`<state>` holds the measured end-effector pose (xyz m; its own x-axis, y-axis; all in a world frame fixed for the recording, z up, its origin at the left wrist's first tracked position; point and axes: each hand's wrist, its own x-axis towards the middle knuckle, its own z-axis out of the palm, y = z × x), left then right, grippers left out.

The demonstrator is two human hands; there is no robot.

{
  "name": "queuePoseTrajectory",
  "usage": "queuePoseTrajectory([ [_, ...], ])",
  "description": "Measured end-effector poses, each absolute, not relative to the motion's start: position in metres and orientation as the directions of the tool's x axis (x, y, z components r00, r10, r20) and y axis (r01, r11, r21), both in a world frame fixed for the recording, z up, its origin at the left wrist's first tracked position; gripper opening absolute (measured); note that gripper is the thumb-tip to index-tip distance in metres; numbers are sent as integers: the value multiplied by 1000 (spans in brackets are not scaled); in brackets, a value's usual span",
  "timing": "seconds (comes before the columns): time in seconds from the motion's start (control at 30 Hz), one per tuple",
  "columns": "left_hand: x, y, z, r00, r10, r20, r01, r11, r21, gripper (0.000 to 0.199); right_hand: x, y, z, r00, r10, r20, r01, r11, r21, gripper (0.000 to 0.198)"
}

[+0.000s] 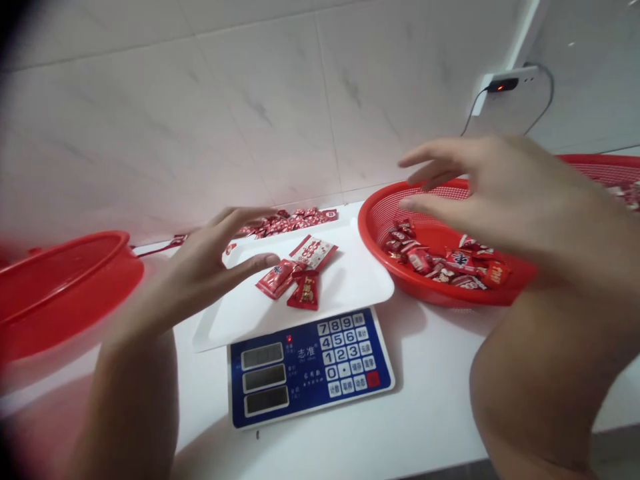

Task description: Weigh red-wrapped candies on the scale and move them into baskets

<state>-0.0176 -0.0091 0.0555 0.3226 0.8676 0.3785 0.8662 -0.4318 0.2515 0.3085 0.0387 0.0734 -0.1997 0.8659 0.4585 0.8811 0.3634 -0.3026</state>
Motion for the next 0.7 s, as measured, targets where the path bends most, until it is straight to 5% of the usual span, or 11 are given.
queuePoseTrajectory([
  [0.13,-15,7,40,406,897,173,822,-441,360,84,302,31,80,-169,887,429,813,372,-448,39],
  [0.27,-13,27,15,451,890,-71,854,-407,326,122,306,35,83,-147,899,413,775,364,-516,40],
  [0.4,-10,39,1,510,850,-135,831,-445,334,104,310,39,83,-160,898,411,782,369,-503,42],
  [0.7,0,29,-8,525,846,96,753,-514,411,49,314,33,84,-108,903,417,802,327,-500,43],
])
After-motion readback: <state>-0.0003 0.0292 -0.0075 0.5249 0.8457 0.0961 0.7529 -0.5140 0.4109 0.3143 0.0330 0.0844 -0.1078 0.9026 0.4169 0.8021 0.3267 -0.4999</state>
